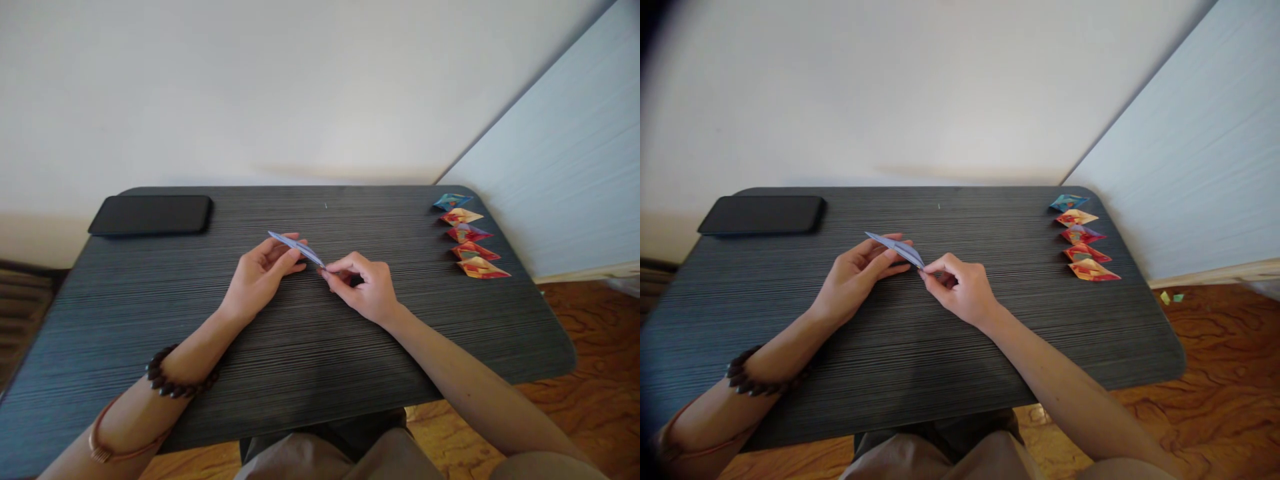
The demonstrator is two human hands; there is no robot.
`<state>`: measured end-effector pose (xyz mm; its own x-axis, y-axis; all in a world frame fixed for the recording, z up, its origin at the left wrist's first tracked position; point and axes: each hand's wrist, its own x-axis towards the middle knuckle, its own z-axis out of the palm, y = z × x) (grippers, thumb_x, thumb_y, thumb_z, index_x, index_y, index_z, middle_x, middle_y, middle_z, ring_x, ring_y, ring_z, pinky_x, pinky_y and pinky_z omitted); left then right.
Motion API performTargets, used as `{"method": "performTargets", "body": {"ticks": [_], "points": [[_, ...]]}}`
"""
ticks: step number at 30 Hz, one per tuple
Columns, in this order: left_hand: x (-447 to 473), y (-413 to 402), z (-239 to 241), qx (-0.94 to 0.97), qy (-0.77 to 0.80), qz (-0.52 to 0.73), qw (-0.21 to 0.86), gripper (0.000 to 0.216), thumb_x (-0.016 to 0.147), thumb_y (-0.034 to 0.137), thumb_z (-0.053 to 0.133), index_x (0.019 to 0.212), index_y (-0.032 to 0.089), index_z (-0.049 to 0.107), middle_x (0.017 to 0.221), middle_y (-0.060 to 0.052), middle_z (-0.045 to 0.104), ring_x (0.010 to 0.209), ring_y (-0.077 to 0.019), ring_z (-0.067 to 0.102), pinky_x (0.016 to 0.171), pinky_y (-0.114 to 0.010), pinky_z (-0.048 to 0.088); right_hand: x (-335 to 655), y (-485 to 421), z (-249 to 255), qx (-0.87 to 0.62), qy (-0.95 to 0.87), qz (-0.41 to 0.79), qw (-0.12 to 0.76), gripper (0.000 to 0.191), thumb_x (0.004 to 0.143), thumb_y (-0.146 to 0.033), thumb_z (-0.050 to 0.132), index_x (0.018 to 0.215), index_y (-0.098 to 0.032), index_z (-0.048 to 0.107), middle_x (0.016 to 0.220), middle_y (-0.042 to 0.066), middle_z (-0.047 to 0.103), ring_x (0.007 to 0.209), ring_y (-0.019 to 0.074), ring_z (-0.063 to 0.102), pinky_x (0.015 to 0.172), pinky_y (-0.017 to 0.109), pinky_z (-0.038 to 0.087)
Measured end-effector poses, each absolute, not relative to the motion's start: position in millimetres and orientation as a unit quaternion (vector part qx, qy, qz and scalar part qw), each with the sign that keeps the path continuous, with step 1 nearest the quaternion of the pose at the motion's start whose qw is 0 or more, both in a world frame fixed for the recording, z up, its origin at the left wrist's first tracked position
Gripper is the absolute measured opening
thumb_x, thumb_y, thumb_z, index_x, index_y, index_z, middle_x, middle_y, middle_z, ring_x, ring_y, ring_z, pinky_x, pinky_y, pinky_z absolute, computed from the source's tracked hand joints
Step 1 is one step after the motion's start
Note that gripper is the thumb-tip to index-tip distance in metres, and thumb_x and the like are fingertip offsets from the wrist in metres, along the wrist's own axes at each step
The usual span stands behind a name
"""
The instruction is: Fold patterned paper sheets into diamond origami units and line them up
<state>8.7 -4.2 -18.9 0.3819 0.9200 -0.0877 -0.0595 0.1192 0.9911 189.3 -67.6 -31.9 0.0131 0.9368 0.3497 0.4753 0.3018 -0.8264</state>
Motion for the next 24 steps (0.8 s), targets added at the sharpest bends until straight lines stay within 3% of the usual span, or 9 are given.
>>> {"method": "performTargets", "body": {"ticks": [4,10,15,24], "points": [[8,-6,-13,0.552,0.399,0.365,0.635,0.047,0.084,0.034,0.06,0.124,0.012,0.053,0.12,-0.013,0.062,0.112,-0.0268,0.058,0.093,-0.042,0.052,190,-69,-28,-0.512,-0.677,0.275,0.451,0.019,0.079,-0.035,0.065,0.088,-0.018,0.061,0.074,0.0,0.068,0.051,0.0075,0.058,0.049,0.019,0.046],[6,-9,-9,0.611,0.396,0.308,0.612,0.058,0.081,0.032,0.063,0.132,0.012,0.046,0.118,-0.011,0.065,0.109,-0.0238,0.06,0.101,-0.04,0.044,190,-66,-26,-0.506,-0.686,0.275,0.445,0.017,0.08,-0.034,0.064,0.08,-0.018,0.057,0.061,-0.005,0.061,0.046,0.0044,0.049,0.047,0.016,0.041],[4,-10,-13,0.652,0.395,0.281,0.583,0.049,0.081,0.033,0.063,0.125,0.012,0.055,0.119,-0.01,0.064,0.11,-0.0229,0.059,0.101,-0.037,0.044,191,-66,-28,-0.508,-0.703,0.273,0.416,0.014,0.082,-0.032,0.061,0.078,-0.019,0.056,0.062,-0.006,0.061,0.047,0.004,0.05,0.048,0.016,0.039],[4,-16,-19,0.739,0.354,0.298,0.49,0.044,0.083,0.026,0.06,0.126,0.018,0.056,0.122,-0.008,0.058,0.102,-0.0187,0.062,0.092,-0.032,0.052,184,-68,-24,-0.616,-0.706,0.154,0.313,0.01,0.083,-0.028,0.054,0.079,-0.019,0.055,0.064,-0.004,0.063,0.051,0.0075,0.054,0.052,0.02,0.035]]}}
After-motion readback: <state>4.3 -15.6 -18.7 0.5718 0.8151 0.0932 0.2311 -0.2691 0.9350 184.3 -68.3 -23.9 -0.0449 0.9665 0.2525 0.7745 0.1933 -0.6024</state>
